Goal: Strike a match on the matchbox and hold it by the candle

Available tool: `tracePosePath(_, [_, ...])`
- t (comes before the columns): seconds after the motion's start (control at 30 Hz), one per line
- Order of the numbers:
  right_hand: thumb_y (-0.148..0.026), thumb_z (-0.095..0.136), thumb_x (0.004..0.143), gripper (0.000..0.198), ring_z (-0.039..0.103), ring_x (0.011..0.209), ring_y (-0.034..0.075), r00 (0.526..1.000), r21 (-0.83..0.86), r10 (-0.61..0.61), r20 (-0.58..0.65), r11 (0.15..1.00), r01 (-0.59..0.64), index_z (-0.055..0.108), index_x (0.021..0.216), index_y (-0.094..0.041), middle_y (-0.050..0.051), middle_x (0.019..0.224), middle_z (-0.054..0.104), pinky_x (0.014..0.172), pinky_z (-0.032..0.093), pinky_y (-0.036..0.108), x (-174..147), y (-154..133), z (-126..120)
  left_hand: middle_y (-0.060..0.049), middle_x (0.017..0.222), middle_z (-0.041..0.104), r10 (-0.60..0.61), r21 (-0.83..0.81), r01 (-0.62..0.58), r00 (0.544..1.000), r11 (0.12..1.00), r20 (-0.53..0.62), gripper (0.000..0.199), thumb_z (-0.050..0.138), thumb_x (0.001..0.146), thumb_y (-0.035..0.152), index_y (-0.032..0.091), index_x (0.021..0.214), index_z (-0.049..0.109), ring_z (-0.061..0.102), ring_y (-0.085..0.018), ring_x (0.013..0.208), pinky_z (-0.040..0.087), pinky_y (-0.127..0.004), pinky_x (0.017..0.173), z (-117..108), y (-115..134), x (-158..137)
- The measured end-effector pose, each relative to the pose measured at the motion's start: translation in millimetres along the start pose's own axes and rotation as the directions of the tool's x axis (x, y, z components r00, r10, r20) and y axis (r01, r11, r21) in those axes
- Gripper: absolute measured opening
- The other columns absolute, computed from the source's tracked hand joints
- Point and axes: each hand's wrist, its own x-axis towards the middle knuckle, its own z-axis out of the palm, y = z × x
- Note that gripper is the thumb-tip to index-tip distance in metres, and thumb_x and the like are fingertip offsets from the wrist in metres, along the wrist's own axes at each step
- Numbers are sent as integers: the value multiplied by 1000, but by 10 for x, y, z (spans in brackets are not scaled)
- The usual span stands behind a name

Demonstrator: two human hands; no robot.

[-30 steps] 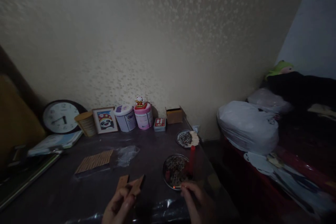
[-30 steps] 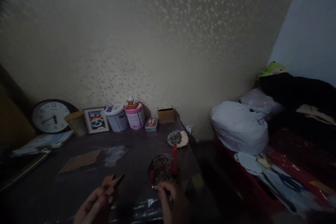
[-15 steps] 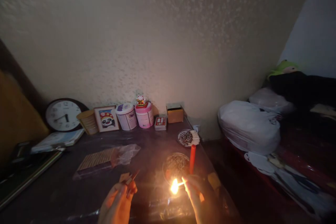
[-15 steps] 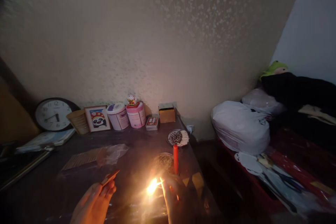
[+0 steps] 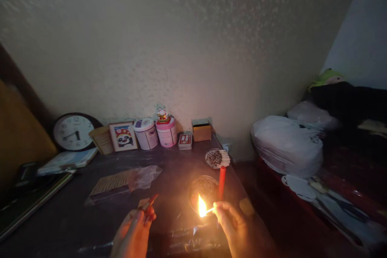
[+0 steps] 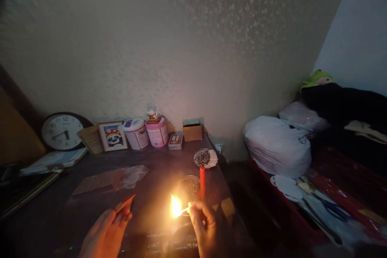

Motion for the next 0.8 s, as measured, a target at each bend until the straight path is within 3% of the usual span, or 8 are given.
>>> tracePosePath(0.13, [-47,56,88,31,62,50,14,985,38,96,143,994,-102,69,73,-24,0,61,67,46,51,20,23,-22,-35,-7,101,74,14,-39,-14,1000,999,-10,15,77,57,28,27,72,72,53,-33,119,53,-42,79,17,-1,31])
tracePosePath(0.33, [-40,56,89,25,63,66,14,939,65,161,305,980,-189,66,74,-23,-1,71,66,61,51,20,57,-2,-45,-7,64,69,-48,-151,35,995,988,-83,22,80,53,43,26,57,67,65,-30,73,54,-40,62,106,-30,38])
tracePosePath(0.43, [-36,55,89,23,63,69,14,928,52,180,327,977,-208,66,74,-23,-2,72,65,63,49,20,72,-7,-50,-5,62,67,-99,-253,81,993,964,-61,28,84,48,42,25,55,64,61,-25,62,53,-38,62,130,-43,26])
tracePosePath(0.57, [-36,55,88,25,61,65,14,917,-14,204,344,977,-212,64,71,-21,-1,68,63,62,48,21,74,-20,-58,-5,67,68,-119,-332,102,992,938,-33,35,83,50,50,21,54,63,61,-22,68,52,-32,66,145,-23,10])
tracePosePath(0.7, [-36,54,89,26,60,63,14,924,-22,173,340,984,-176,64,71,-21,-1,66,63,60,47,22,63,-22,-65,-6,73,70,-174,-363,148,984,920,-41,34,86,49,44,19,63,69,61,-18,74,51,-25,70,152,30,-21])
tracePosePath(0.8, [-35,54,89,25,61,65,14,925,-2,160,344,985,-170,64,72,-21,-1,69,64,61,47,23,56,-12,-61,-5,70,69,-218,-404,179,974,897,-53,34,87,48,42,18,64,69,60,-16,70,50,-21,65,141,27,-27])
